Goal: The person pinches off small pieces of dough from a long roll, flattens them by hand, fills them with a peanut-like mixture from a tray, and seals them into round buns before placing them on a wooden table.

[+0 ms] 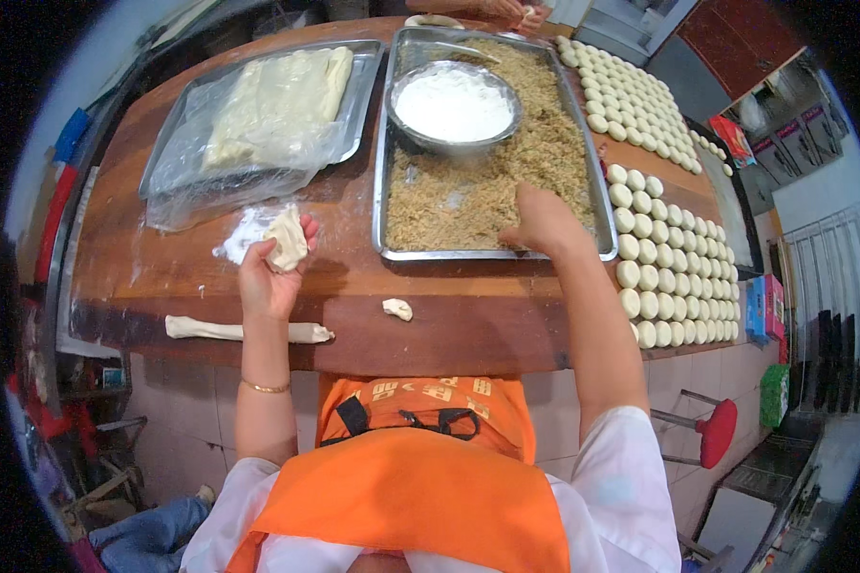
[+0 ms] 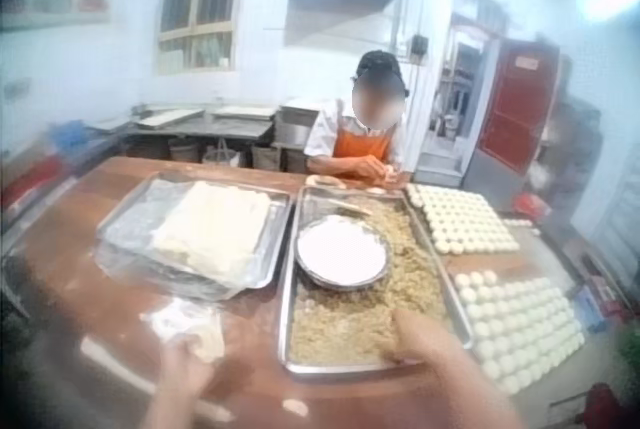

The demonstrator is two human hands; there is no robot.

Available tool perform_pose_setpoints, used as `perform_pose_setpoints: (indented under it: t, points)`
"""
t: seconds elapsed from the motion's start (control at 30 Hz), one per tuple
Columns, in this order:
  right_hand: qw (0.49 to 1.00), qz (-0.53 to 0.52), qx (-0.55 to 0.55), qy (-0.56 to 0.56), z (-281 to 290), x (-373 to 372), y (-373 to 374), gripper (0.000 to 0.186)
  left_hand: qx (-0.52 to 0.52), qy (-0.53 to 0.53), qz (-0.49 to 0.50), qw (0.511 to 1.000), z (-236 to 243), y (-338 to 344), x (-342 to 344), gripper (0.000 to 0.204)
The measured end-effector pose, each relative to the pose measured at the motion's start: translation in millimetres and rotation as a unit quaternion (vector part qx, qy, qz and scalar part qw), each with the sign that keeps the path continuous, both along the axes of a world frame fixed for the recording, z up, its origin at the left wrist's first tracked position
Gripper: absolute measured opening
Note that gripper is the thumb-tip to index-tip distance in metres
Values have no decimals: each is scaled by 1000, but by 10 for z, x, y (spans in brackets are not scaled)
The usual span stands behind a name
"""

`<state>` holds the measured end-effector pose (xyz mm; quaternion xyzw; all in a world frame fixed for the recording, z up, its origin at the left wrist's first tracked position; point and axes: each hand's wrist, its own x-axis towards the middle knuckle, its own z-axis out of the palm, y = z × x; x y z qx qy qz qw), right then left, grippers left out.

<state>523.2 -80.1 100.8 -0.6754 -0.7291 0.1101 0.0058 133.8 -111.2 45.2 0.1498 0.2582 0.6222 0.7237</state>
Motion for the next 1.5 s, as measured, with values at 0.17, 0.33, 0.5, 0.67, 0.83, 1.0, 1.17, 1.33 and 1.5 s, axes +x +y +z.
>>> perform_pose_setpoints:
  t: [0.17,0.33,0.5,0.67,0.83,1.0,1.17,1.33,1.5]
  points:
    - [981,23,-191,11,-92,-87,346,40,-4,24,-22,999,-5,-195,334,51]
    - [985,9,115,126,-288,153,335,38,-19,57,-8,998,97,-399,422,46]
    - [963,-20,252,98,-769,422,518,38,-37,29,-8,999,-94,-385,520,43]
    - [978,-32,121,170,-661,-314,514,39,-46,24,-28,998,-111,-492,622,44]
    - [960,96,141,224,-618,-594,301,39,-53,33,-41,997,-27,-565,679,43]
    - [983,145,106,-37,-225,-650,234,48,-58,52,-29,997,10,-609,634,44]
    - [983,176,36,-36,-549,-627,461,42,-13,-45,-33,998,-54,-573,632,54]
    - [993,-11,95,70,-608,-452,515,35,7,-150,-49,987,-90,-504,831,42]
    - [965,22,133,227,-794,-243,615,33,26,-126,-80,988,-89,-533,888,32]
